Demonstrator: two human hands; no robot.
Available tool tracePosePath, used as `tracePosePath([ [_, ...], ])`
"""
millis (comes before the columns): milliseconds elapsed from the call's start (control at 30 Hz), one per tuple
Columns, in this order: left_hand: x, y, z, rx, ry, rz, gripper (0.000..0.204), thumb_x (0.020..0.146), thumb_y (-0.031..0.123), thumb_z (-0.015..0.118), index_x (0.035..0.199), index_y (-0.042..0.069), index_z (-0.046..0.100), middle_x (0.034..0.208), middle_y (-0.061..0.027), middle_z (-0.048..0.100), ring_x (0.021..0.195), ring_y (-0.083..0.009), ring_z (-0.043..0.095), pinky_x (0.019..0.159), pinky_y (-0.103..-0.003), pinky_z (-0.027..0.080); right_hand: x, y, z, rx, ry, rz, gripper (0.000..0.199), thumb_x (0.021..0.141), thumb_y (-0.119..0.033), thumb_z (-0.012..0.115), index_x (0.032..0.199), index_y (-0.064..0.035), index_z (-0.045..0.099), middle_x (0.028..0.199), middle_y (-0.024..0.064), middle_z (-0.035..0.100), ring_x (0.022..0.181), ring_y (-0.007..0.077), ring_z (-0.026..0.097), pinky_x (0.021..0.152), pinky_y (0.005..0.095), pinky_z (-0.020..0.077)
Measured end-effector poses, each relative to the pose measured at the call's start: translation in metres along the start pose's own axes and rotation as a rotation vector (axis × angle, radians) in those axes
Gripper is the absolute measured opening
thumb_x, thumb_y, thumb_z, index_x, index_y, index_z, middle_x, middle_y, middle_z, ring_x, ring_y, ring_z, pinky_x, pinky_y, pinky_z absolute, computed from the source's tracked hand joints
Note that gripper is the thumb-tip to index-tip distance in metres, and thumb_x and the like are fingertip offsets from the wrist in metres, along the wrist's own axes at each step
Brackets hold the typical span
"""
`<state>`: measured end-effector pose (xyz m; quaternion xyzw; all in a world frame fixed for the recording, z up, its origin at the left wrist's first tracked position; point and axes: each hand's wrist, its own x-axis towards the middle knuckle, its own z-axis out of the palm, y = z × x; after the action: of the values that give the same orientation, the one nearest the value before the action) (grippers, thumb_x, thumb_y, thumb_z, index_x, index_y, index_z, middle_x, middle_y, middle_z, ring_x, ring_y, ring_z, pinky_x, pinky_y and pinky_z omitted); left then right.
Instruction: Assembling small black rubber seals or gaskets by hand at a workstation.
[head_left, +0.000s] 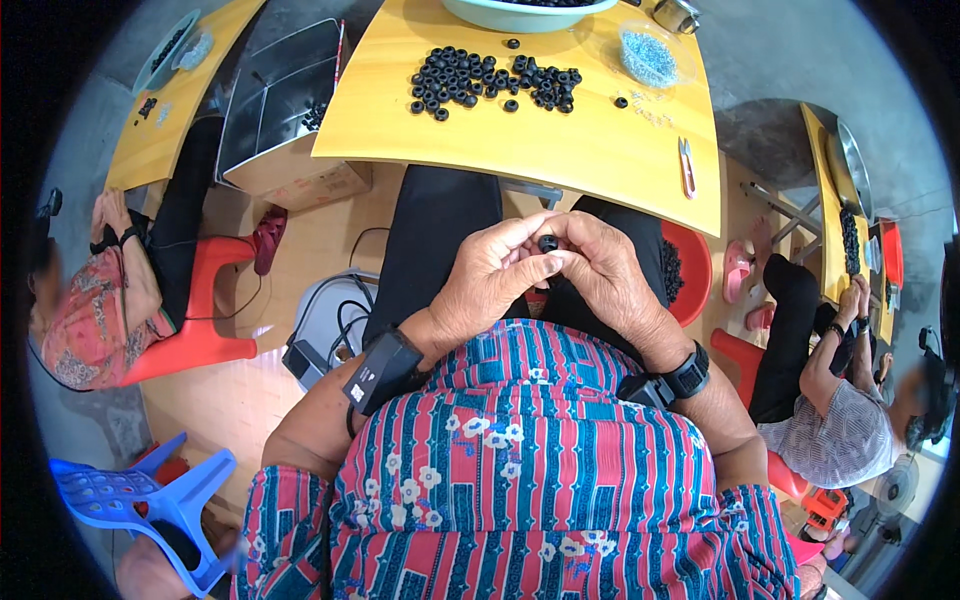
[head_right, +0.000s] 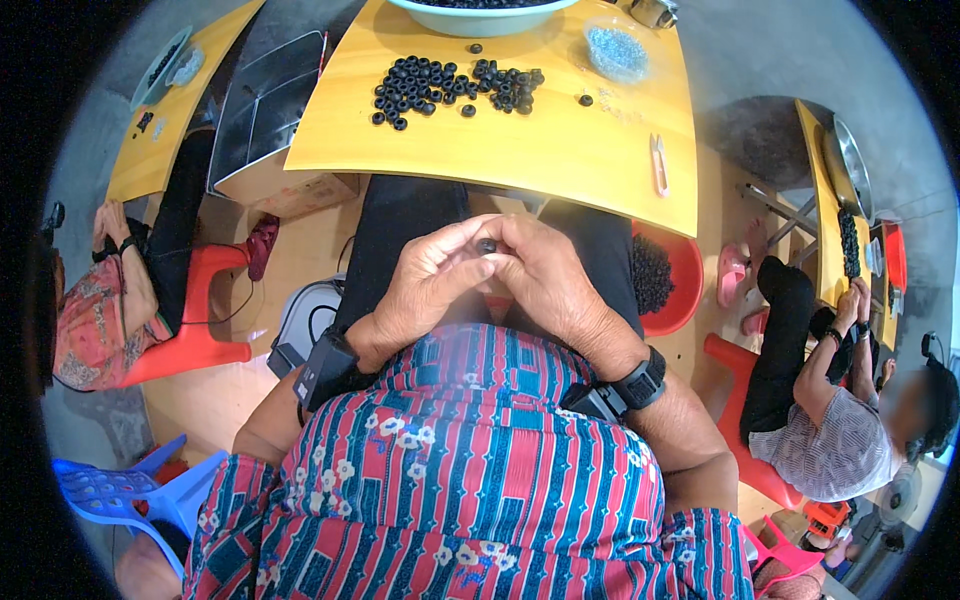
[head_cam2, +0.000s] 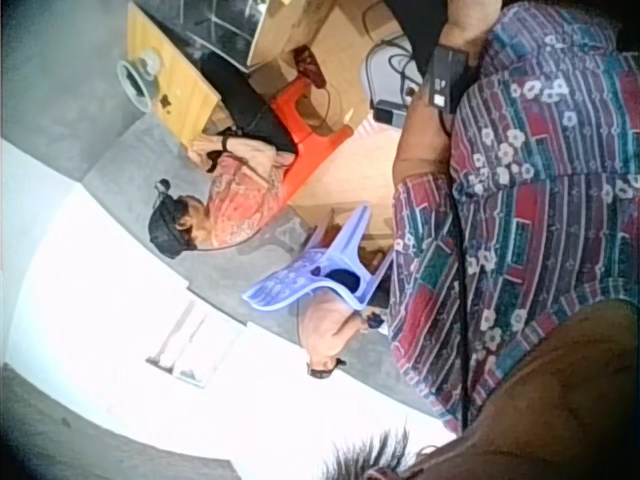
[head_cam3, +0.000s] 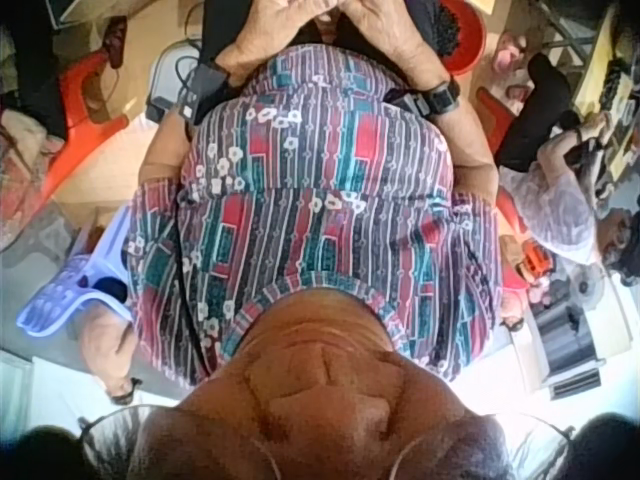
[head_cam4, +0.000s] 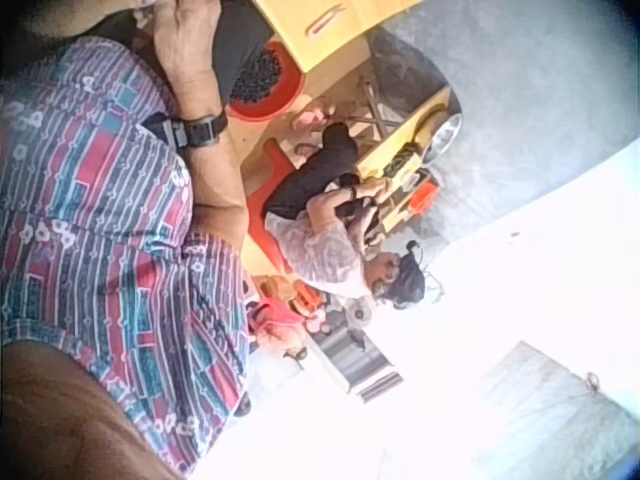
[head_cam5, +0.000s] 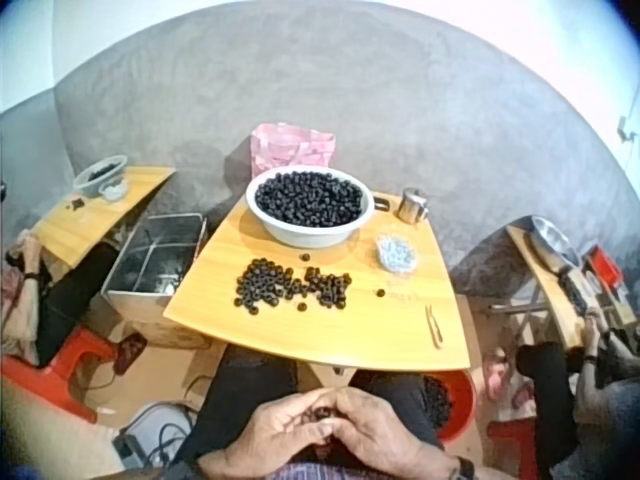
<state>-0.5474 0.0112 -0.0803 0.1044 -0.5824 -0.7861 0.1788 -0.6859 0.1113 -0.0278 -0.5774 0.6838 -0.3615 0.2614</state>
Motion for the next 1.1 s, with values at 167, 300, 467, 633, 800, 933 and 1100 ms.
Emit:
tracePosePath([
  [167,-0.0007,0.0004,0.001,-0.004,0.014,0.004,0.042,0.091,0.009,0.055,0.13,-0.004,0.045,0.116,-0.0087,0.057,0.102,-0.0121,0.055,0.085,-0.025,0.048,0.0001,0.0,0.0006,-0.011,0.008,0.005,0.022,0.079,-0.009,0.057,0.1,-0.0027,0.057,0.092,0.0165,0.059,0.089,0.034,0.058,0.081,0.0378,0.0462],
  [300,-0.0019,-0.0016,0.0015,-0.004,0.021,0.01,0.042,0.091,0.01,0.056,0.13,-0.003,0.045,0.118,-0.0086,0.056,0.104,-0.0125,0.055,0.087,-0.026,0.047,-0.0002,-0.0007,0.0008,-0.034,0.007,0.003,0.022,0.079,-0.009,0.059,0.101,-0.0026,0.057,0.092,0.016,0.059,0.088,0.0331,0.058,0.08,0.0376,0.0466],
  [467,-0.0025,-0.0032,0.0025,-0.061,0.004,0.023,0.042,0.091,0.011,0.055,0.13,-0.003,0.045,0.12,-0.0088,0.054,0.106,-0.0128,0.053,0.088,-0.026,0.047,-0.0008,-0.0018,-0.0007,-0.057,0.022,-0.032,0.023,0.079,-0.008,0.059,0.101,-0.0022,0.058,0.094,0.0161,0.059,0.089,0.0331,0.058,0.08,0.0378,0.0469],
  [633,-0.002,0.0016,0.0022,0.02,0.007,0.035,0.042,0.092,0.01,0.055,0.13,-0.003,0.045,0.117,-0.0091,0.055,0.105,-0.0129,0.054,0.087,-0.026,0.048,-0.0007,-0.0002,-0.0008,-0.069,0.02,-0.051,0.023,0.079,-0.008,0.06,0.101,-0.002,0.058,0.095,0.0166,0.06,0.09,0.0335,0.058,0.081,0.0378,0.047],
  [800,-0.0024,-0.0018,0.0016,-0.002,0.023,-0.002,0.04,0.092,0.009,0.054,0.129,-0.003,0.046,0.114,-0.0085,0.057,0.101,-0.0122,0.055,0.084,-0.025,0.049,0.0001,0.0039,0.0026,-0.045,0.018,-0.032,0.023,0.079,-0.009,0.06,0.101,-0.0024,0.058,0.095,0.0165,0.06,0.09,0.0335,0.058,0.08,0.0379,0.0469],
  [933,-0.0006,-0.0029,0.0026,-0.058,0.04,-0.007,0.041,0.091,0.009,0.054,0.129,-0.003,0.045,0.113,-0.0081,0.058,0.099,-0.0113,0.056,0.082,-0.025,0.049,0.0017,0.0067,0.0016,-0.052,-0.002,-0.028,0.022,0.079,-0.009,0.061,0.1,-0.0028,0.058,0.096,0.0165,0.06,0.09,0.0339,0.058,0.08,0.0378,0.0468],
  [1100,0.0041,0.0004,0.0019,-0.248,-0.001,-0.05,0.04,0.094,0.014,0.052,0.13,-0.003,0.045,0.113,-0.008,0.058,0.094,-0.0097,0.057,0.079,-0.023,0.049,0.0021,0.0011,-0.0009,-0.064,0.055,-0.079,0.022,0.079,-0.005,0.061,0.1,-0.0033,0.057,0.098,0.0158,0.06,0.093,0.0346,0.058,0.082,0.038,0.0464],
])
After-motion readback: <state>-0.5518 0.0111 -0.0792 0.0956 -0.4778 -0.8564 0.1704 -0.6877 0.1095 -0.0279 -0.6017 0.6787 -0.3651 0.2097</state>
